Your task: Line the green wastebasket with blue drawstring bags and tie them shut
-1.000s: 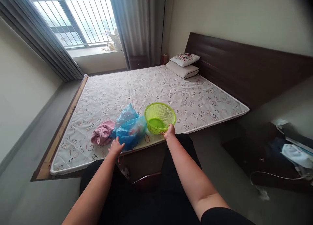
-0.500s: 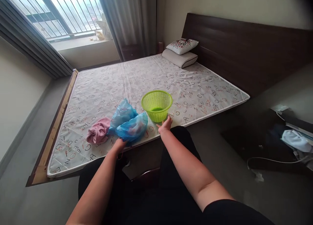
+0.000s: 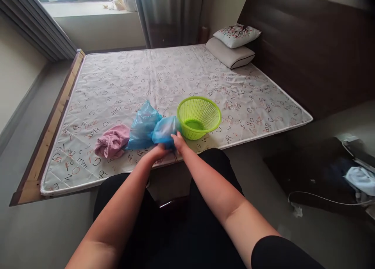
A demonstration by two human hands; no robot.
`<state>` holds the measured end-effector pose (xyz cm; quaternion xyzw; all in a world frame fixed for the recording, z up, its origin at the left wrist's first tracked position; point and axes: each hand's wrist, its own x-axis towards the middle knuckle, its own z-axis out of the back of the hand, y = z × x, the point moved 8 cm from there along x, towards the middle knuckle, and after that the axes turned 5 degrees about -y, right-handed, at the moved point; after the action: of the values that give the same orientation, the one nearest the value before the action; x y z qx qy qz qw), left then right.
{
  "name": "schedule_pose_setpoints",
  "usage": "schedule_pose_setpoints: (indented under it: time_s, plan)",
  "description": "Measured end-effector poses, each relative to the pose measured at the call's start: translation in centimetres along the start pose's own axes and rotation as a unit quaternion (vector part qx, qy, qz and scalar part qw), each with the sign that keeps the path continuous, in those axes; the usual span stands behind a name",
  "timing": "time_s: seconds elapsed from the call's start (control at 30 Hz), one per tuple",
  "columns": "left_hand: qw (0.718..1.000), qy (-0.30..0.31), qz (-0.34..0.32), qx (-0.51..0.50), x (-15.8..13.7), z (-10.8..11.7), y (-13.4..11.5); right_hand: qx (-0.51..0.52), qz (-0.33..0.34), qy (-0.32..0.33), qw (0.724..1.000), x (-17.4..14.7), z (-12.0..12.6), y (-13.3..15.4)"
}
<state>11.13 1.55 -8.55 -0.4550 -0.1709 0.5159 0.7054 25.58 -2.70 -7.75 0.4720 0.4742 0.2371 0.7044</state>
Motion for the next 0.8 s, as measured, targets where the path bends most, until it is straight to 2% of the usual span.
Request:
schedule_pose_setpoints:
  time_s: [0.07, 0.13, 0.2, 0.3, 0.4, 0.53, 0.67, 0.8]
  plan:
    - [1.000, -0.008, -0.012, 0.002, 1.6, 1.9, -0.9, -0.042, 0.034, 0.019, 0.998, 1.1, 0.0, 1.3]
    - [1.000, -0.027, -0.013, -0.004, 2.7, 3.9, -1.6, -0.155, 0.106, 0.026, 0.982, 1.4, -0.1, 2.7]
    - [0.998, -0.058, 0.015, -0.018, 3.3, 5.5, -1.8, -0.228, 0.167, 0.031, 0.959, 1.2, -0.4, 3.6]
    - [0.994, -0.076, 0.058, -0.045, 3.3, 6.1, -1.6, -0.263, 0.257, 0.029, 0.930, 0.4, -0.7, 4.9]
    - [0.984, -0.097, 0.100, -0.115, 3.1, 6.0, -1.2, -0.268, 0.330, 0.032, 0.905, -0.1, -0.6, 6.3]
    - [0.952, -0.149, 0.137, -0.230, 3.2, 7.0, -0.3, -0.246, 0.360, 0.110, 0.893, -0.7, -0.7, 7.3]
    - [0.919, -0.173, 0.159, -0.315, 3.1, 8.2, 0.4, -0.246, 0.381, 0.199, 0.869, -1.8, -1.8, 7.2]
    - [0.908, -0.163, 0.148, -0.357, 3.1, 8.4, 0.1, -0.229, 0.379, 0.203, 0.873, -1.0, -2.7, 6.0]
